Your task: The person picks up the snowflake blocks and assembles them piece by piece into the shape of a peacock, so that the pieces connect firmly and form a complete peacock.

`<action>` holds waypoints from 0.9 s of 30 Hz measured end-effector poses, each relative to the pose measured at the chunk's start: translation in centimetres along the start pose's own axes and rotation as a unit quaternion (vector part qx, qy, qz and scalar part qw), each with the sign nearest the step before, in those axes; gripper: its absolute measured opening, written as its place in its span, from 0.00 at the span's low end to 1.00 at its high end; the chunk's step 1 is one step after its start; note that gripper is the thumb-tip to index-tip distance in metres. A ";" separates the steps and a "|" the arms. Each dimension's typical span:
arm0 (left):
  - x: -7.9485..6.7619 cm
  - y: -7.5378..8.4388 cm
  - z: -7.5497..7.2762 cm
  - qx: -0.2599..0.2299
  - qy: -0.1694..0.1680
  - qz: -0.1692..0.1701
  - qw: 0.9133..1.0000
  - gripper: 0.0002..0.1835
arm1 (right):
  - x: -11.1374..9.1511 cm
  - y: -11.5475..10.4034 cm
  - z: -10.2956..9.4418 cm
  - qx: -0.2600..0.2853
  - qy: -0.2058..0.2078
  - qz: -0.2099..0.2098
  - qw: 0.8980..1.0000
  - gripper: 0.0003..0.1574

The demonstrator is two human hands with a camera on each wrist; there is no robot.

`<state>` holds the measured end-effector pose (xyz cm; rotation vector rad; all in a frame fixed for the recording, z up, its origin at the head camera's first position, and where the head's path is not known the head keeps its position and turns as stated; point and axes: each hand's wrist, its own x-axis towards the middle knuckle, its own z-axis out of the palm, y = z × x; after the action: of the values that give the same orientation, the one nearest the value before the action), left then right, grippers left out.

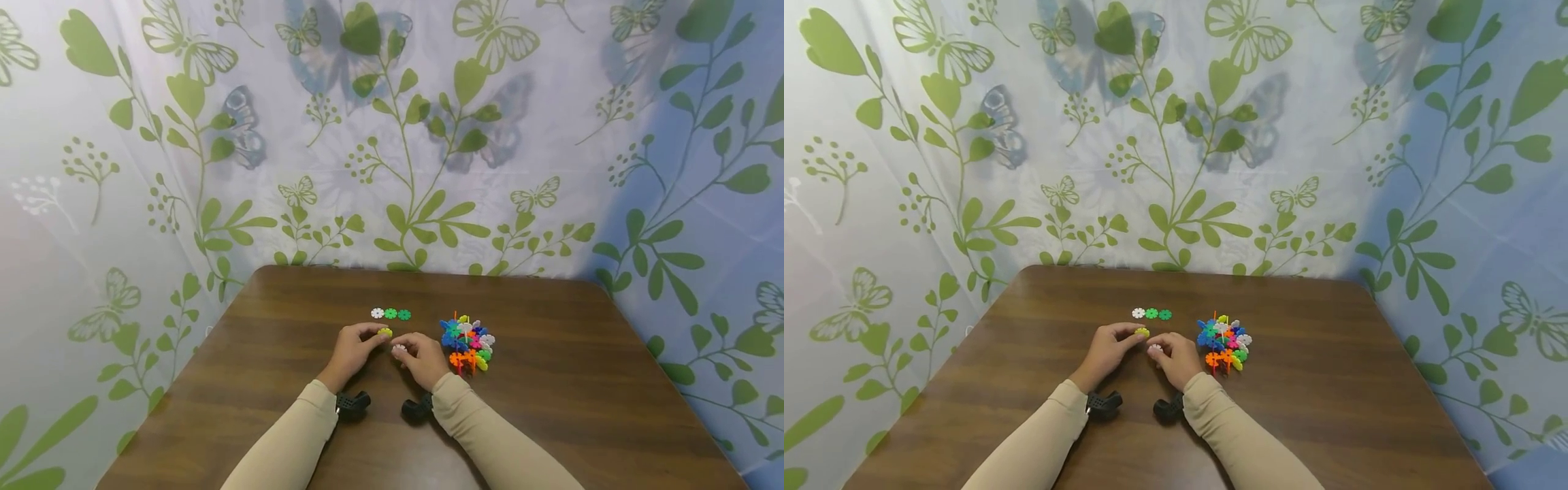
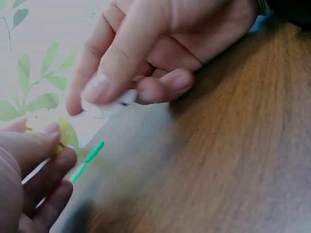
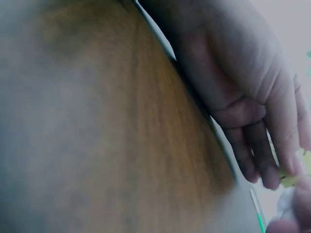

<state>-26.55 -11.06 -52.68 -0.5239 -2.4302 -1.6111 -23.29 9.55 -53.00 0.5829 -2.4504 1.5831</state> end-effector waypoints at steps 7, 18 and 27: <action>-0.2 0.8 0.0 -0.056 0.042 -0.004 0.998 0.14 | 0.0 -0.6 -0.2 0.222 0.010 0.091 0.971 0.20; -0.3 1.0 0.2 -0.136 0.018 0.046 0.990 0.09 | 0.0 -0.9 -0.2 0.371 0.035 0.110 0.922 0.27; -0.3 1.1 -0.7 -0.112 -0.035 0.034 0.992 0.07 | 0.0 -0.7 -0.7 0.372 -0.010 0.125 0.920 0.21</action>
<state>-25.83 -11.35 -51.58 -0.7032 -2.2633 -1.8786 -23.02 9.94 -52.08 0.3714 -1.9196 2.6374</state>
